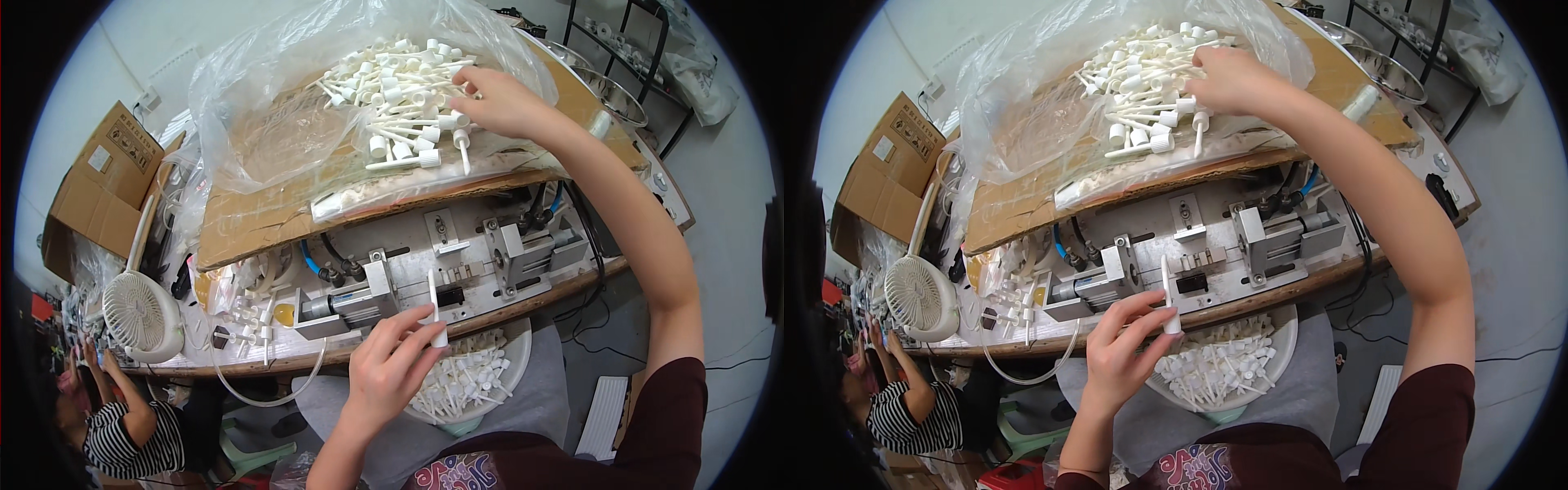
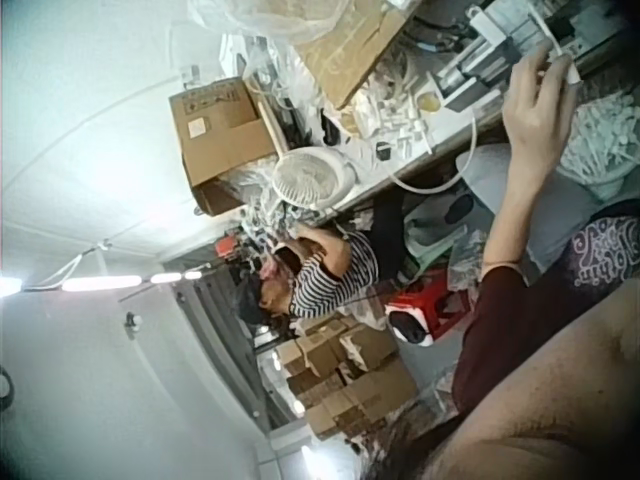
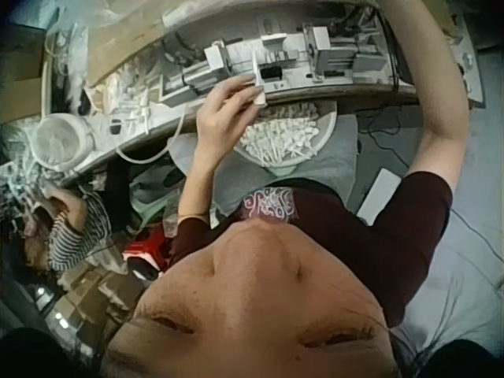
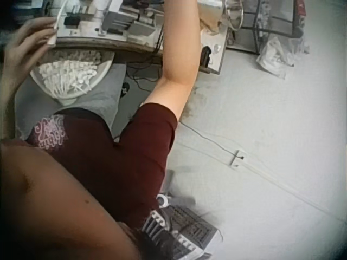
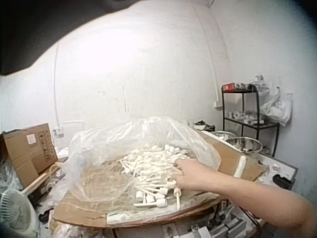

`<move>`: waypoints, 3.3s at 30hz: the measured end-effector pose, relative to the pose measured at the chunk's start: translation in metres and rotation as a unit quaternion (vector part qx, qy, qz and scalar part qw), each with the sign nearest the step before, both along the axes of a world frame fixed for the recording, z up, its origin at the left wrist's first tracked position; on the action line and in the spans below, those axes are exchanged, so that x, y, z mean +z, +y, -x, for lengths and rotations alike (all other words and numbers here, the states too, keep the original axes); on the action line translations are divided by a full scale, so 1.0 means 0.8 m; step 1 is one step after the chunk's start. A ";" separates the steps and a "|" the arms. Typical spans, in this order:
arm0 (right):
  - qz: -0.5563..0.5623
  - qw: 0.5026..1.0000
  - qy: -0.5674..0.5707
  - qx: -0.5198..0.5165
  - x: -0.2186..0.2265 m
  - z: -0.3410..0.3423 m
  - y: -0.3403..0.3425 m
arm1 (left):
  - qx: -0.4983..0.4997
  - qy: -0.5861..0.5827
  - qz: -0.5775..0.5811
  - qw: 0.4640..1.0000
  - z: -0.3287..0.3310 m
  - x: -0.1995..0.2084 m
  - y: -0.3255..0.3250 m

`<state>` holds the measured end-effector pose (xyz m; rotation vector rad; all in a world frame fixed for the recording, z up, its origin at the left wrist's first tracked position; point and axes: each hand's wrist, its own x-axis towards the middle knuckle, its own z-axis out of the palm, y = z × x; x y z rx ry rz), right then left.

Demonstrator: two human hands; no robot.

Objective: The recorder is assembling small white plastic pump or sprayer components using a manual assembly fixture at a workbench.

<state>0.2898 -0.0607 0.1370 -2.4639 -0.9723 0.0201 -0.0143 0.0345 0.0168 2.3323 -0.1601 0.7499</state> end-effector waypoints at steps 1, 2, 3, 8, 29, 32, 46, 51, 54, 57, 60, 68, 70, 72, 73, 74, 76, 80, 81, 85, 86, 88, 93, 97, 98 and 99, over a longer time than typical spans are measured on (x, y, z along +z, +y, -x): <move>-0.034 0.994 -0.092 0.044 -0.013 0.000 -0.010 | 0.008 -0.004 -0.014 1.000 0.002 -0.001 0.000; -0.066 0.977 -0.185 0.087 -0.021 0.002 -0.020 | 0.015 -0.010 -0.026 1.000 0.003 -0.003 -0.001; -0.045 0.964 -0.229 0.130 -0.024 0.010 -0.028 | 0.021 -0.015 -0.038 0.999 0.003 -0.005 -0.003; 0.086 0.869 -0.424 0.240 -0.031 0.024 -0.040 | 0.060 0.001 -0.118 0.991 -0.015 -0.020 -0.023; -0.395 0.879 0.245 0.108 -0.083 0.183 -0.122 | 0.042 0.069 -0.094 0.992 -0.034 0.008 -0.021; -0.258 0.953 0.081 0.134 -0.114 0.212 -0.135 | 0.044 0.012 0.004 0.999 -0.046 0.030 -0.005; -0.082 0.948 -0.239 0.194 -0.161 0.241 -0.089 | 0.191 0.003 -0.128 0.973 -0.197 0.086 0.052; -0.151 0.941 -0.244 0.180 -0.177 0.242 -0.090 | 0.172 -0.011 -0.096 0.980 -0.195 0.079 0.054; -0.122 0.943 -0.255 0.178 -0.177 0.241 -0.092 | 0.138 -0.034 -0.029 0.989 -0.178 0.083 0.045; -0.056 0.944 -0.267 0.184 -0.160 0.242 -0.085 | 0.099 -0.068 0.010 0.993 -0.150 0.087 0.034; -0.057 0.944 -0.268 0.183 -0.159 0.239 -0.081 | 0.067 -0.083 0.018 0.994 -0.121 0.086 0.027; -0.010 0.946 -0.257 0.198 -0.146 0.236 -0.083 | 0.036 -0.067 0.064 0.995 -0.054 0.057 0.015; -0.049 0.954 -0.200 0.219 -0.125 0.225 -0.084 | 0.043 -0.080 0.025 0.996 -0.041 0.052 0.010; -0.054 0.967 -0.153 0.194 -0.104 0.207 -0.080 | 0.046 -0.075 -0.005 0.996 -0.026 0.041 0.010; -0.139 0.955 -0.200 0.172 -0.097 0.191 -0.072 | 0.052 -0.057 -0.021 0.997 -0.020 0.039 0.007; -0.195 0.951 -0.196 0.139 -0.089 0.173 -0.061 | 0.058 -0.036 -0.037 0.997 -0.014 0.035 0.003; -0.222 0.941 -0.234 0.099 -0.063 0.135 -0.037 | 0.063 -0.001 -0.064 0.996 -0.008 0.027 -0.005; -0.110 0.922 -0.365 0.063 -0.052 0.043 0.008 | 0.062 0.026 -0.117 0.991 -0.012 0.010 -0.027; -0.071 0.915 -0.392 0.066 -0.057 0.030 0.015 | 0.057 0.032 -0.127 0.990 -0.015 0.005 -0.028; 0.021 0.947 -0.319 0.028 -0.065 0.037 0.044 | 0.059 0.057 -0.184 0.980 -0.021 -0.013 -0.029; 0.058 0.957 -0.282 0.044 -0.057 0.039 0.043 | 0.061 0.062 -0.192 0.977 -0.023 -0.014 -0.030; 0.083 0.962 -0.251 0.075 -0.051 0.043 0.039 | 0.063 0.068 -0.203 0.975 -0.026 -0.011 -0.030; -0.045 0.940 -0.326 0.097 -0.050 0.056 0.011 | 0.064 0.071 -0.202 0.975 -0.030 -0.011 -0.030; -0.196 0.973 -0.095 0.071 -0.042 0.082 -0.020 | 0.068 0.083 -0.197 0.974 -0.028 -0.007 -0.031; -0.251 0.965 0.018 0.073 -0.045 0.095 -0.030 | 0.061 0.076 -0.182 0.978 -0.028 -0.006 -0.028; -0.302 0.941 0.131 0.075 -0.049 0.111 -0.039 | 0.055 0.069 -0.167 0.982 -0.028 -0.005 -0.027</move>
